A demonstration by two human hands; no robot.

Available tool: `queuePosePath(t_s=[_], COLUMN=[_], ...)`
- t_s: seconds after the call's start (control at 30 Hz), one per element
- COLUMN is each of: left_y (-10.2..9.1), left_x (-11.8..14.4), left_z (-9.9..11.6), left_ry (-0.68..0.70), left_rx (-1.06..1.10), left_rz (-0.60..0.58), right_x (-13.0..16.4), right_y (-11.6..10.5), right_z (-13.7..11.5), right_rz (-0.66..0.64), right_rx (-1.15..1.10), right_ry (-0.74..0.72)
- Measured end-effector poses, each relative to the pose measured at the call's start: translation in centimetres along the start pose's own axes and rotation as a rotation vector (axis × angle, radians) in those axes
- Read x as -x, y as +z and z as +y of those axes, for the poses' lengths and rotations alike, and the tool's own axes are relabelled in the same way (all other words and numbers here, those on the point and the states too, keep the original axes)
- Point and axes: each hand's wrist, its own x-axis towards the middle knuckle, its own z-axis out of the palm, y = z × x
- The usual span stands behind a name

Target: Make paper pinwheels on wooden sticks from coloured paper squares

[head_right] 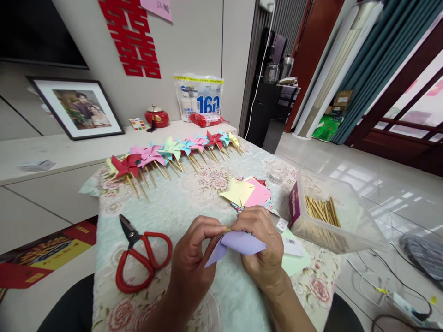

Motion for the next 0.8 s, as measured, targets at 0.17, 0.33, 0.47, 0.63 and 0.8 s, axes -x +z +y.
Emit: queuePosePath(t_s=[0.17,0.33,0.47,0.63,0.8], left_y=[0.0,0.3,0.3,0.2,0.4], left_x=[-0.3,-0.5,-1.0,-1.1,-0.8], left_z=[-0.6,-1.3,-1.1,-1.3,-1.7], left_ry=[-0.24,-0.79,-0.959,-1.012,-1.002], left_rx=[0.147,0.563,0.749,0.731,0.703], left_rz=[-0.071,-0.052,0.048,0.077,0.051], right_x=[0.1,0.9,1.3,1.2,1.1], right_y=[-0.3,-0.1,0.1,0.0,0.0], right_z=[1.1,2.1,2.4,2.6,2.9], right_rz=[-0.06,-0.08,0.02,0.039,-0.072], right_rx=[-0.072,-0.017,-0.103,-0.072,0.058], right_ry=[0.155,0.367,0.47,0.479,0.403])
